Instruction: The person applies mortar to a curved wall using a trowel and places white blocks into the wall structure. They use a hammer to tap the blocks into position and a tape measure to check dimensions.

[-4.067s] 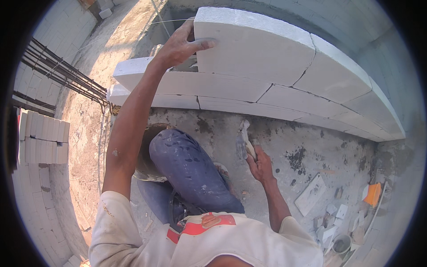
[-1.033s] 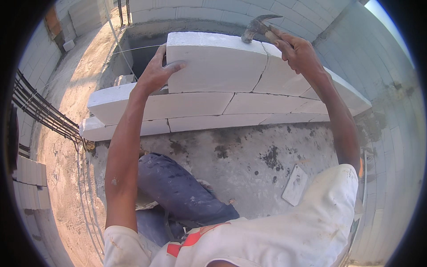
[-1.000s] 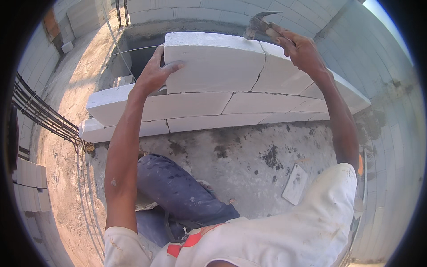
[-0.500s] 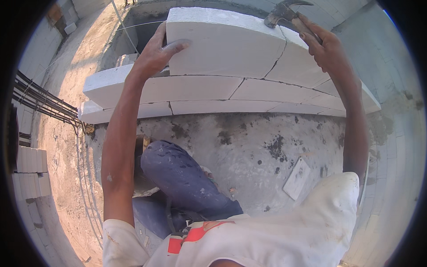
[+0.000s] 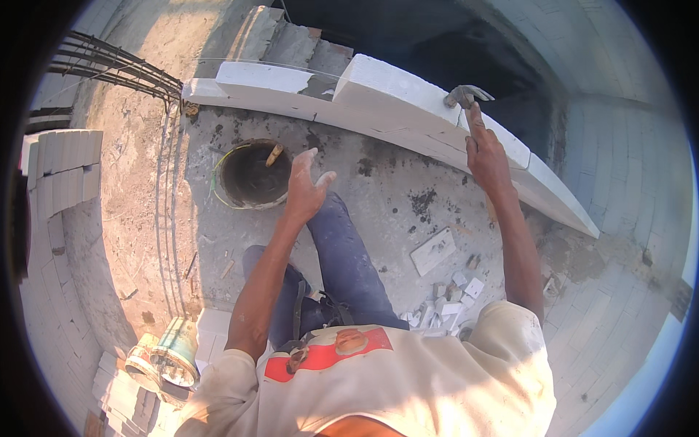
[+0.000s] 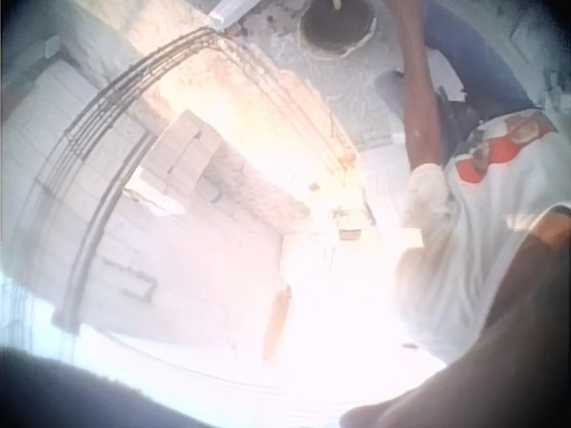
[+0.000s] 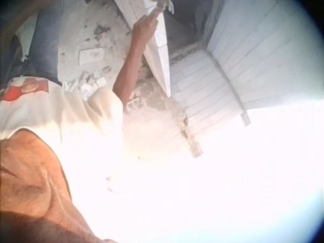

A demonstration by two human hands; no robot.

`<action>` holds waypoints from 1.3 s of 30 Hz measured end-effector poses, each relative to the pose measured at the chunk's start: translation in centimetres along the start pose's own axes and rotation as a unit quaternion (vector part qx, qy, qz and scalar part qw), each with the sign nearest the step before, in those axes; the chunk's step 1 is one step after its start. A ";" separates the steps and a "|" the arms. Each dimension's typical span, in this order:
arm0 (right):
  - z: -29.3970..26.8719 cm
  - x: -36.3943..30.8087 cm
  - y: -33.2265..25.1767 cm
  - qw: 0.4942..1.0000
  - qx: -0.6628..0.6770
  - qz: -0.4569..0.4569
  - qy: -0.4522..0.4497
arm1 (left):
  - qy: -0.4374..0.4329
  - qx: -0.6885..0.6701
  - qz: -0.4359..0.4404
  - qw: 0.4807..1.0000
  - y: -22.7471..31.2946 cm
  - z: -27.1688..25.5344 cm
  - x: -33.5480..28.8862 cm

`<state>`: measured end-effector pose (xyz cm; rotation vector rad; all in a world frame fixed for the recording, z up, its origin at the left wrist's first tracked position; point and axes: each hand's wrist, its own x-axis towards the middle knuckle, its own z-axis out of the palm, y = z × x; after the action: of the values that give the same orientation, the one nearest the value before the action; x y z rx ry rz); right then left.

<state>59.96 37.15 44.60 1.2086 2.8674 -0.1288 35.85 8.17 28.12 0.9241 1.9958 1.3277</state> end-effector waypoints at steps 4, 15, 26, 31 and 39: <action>-3.1 2.7 -0.6 0.996 -0.027 -0.021 -0.086 | -0.021 -0.002 -0.159 0.987 2.2 -2.6 -11.2; -9.3 10.4 0.2 0.942 0.018 -0.093 -0.321 | 0.093 -0.177 -0.371 0.907 14.4 5.8 0.3; -8.4 31.0 -7.3 0.908 0.107 -0.345 -0.211 | 0.349 -0.373 -0.402 0.760 16.6 13.8 18.2; -2.4 37.1 -12.1 0.807 0.010 -0.520 -0.279 | 0.388 -0.320 -0.417 0.757 15.3 16.0 19.1; -1.2 36.6 -24.6 0.790 0.258 -0.491 -0.262 | 0.426 -0.283 -0.423 0.748 15.7 15.7 19.1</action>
<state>16.83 46.22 45.28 -0.4427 2.6220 -1.0987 39.95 36.12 35.80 -0.9721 1.9088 1.7033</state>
